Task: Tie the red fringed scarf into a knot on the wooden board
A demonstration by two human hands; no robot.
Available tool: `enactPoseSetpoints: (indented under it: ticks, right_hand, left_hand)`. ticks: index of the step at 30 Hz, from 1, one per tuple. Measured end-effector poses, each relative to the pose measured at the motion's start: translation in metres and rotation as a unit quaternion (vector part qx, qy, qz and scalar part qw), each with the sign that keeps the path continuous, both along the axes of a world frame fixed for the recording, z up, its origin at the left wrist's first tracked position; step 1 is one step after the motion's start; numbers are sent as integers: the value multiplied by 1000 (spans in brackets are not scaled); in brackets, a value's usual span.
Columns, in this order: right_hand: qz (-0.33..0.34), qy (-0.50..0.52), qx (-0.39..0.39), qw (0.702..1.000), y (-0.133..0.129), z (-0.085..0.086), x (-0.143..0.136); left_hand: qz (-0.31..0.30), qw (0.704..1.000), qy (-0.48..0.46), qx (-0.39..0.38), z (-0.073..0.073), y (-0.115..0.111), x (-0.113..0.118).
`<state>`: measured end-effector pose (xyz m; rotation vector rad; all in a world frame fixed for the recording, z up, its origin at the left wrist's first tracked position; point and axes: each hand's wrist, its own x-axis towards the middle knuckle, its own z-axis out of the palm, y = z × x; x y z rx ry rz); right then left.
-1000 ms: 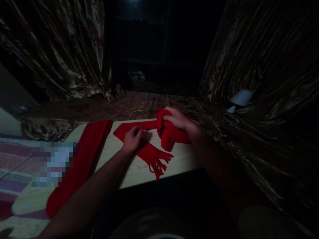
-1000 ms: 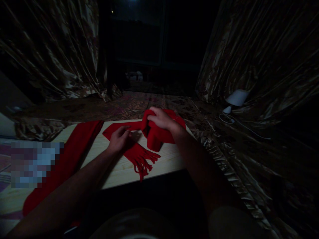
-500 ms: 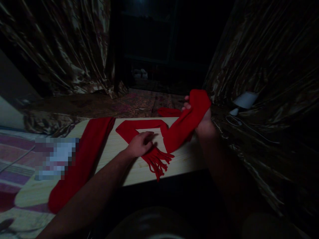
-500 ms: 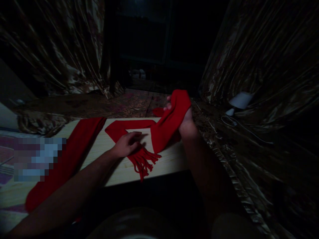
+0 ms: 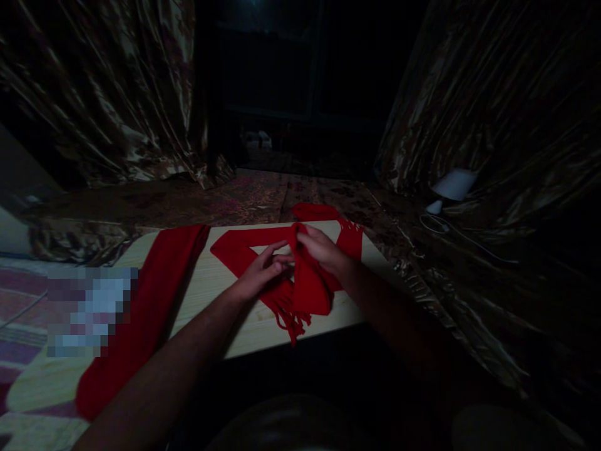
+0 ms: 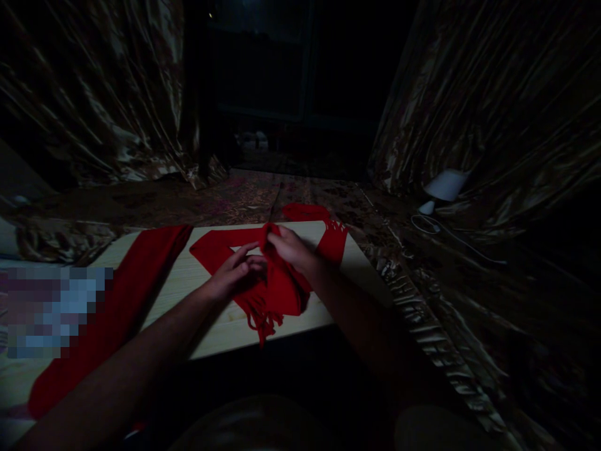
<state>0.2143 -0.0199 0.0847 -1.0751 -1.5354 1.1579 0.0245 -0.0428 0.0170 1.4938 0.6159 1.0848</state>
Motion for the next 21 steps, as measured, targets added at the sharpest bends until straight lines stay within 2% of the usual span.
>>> enactPoseSetpoints:
  ticks: [2, 3, 5, 6, 7, 9, 11, 14, 17, 19, 21]
  right_hand:
    - [30, -49, -7, 998, 12, -9, 0]
    - [14, -83, -9, 996, 20, -12, 6]
    - [-121, -162, 28, 979, 39, -15, 24]
    - [-180, -224, 50, 957, 48, -17, 33]
    - [-203, -300, 52, 931, 57, -20, 42]
    - [-159, -441, -4, 883, 70, -29, 53]
    - [-106, -510, -53, 852, 77, -39, 53]
    - [-77, -504, -70, 857, 81, -50, 43]
    - [-58, -500, -72, 861, 86, -50, 34]
    - [-81, -521, -56, 848, 89, -45, 32]
    - [-139, -550, -21, 823, 92, -39, 35]
  left_hand:
    - [29, 999, -12, -26, 1, 2, -2]
    - [50, 998, -6, -36, 0, 3, -4]
    - [73, 995, -7, -63, -1, 6, -9]
    - [71, 994, -21, -81, -1, 8, -12]
    - [64, 992, -42, -98, -2, 9, -15]
    - [31, 987, -85, -133, -4, 10, -18]
    - [-11, 980, -112, -165, -4, 11, -19]
    - [-70, 970, -125, -197, -3, 9, -19]
    - [-109, 963, -124, -211, -2, 7, -22]
    - [-118, 959, -122, -227, 1, 5, -27]
    - [-125, 952, -136, -244, 5, 4, -34]
